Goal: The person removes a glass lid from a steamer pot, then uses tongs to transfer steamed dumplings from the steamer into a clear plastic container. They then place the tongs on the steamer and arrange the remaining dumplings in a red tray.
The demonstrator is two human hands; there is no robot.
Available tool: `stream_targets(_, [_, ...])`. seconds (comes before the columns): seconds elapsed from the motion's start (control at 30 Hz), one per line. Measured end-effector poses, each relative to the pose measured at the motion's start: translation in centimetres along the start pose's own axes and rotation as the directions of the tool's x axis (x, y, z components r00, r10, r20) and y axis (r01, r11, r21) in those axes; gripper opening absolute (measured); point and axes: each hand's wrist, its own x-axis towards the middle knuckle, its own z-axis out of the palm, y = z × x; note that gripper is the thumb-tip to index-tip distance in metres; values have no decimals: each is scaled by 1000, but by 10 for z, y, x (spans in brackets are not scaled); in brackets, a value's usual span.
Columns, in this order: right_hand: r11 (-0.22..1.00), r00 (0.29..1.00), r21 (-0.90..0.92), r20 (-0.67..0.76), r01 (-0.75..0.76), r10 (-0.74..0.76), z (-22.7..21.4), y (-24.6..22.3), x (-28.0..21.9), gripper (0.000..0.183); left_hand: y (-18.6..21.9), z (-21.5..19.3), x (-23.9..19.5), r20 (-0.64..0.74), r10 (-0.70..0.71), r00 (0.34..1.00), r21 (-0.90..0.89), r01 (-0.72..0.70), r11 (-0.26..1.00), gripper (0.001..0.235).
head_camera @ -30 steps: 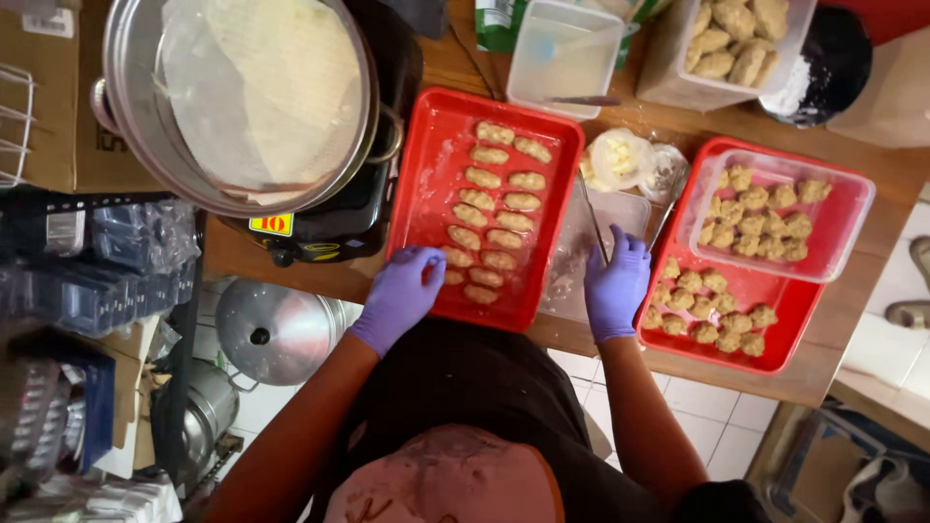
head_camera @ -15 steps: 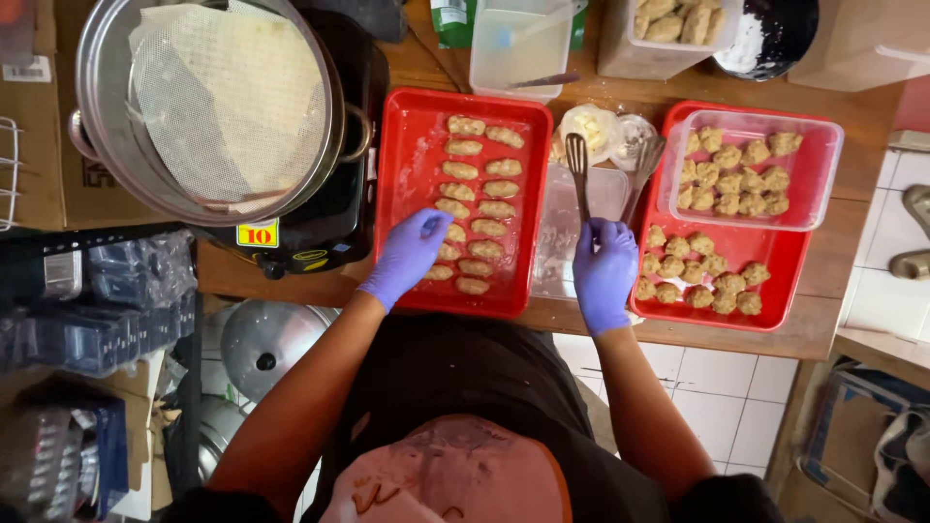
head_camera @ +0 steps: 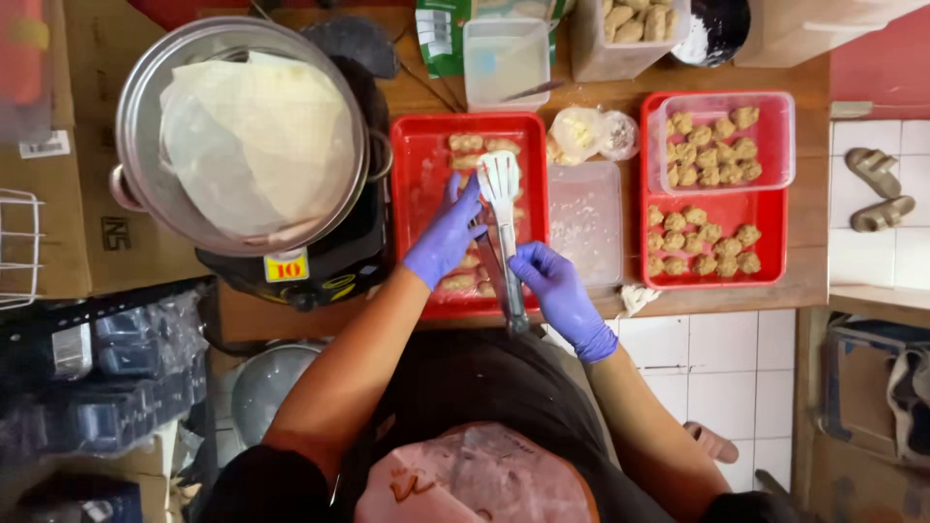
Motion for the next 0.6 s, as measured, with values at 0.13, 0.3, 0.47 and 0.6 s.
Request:
stream_targets(0.13, [1000, 1000, -8, 5, -26, 26, 24, -3, -16, 13, -8, -27, 8, -48, -68, 997, 93, 72, 993, 75])
stream_targets(0.3, [991, 991, 23, 15, -131, 131, 50, 5, -37, 12, -123, -133, 86, -442, 177, 879, 571, 124, 811, 69])
stream_targets(0.47, [985, 986, -32, 15, -167, 168, 60, 13, -57, 17, -150, -169, 106, -335, 519, 787, 722, -139, 677, 43])
stream_targets(0.6, [956, 965, 136, -14, -258, 263, 67, -33, -85, 12, -112, -158, 61, -102, 629, 771, 910, -183, 373, 39])
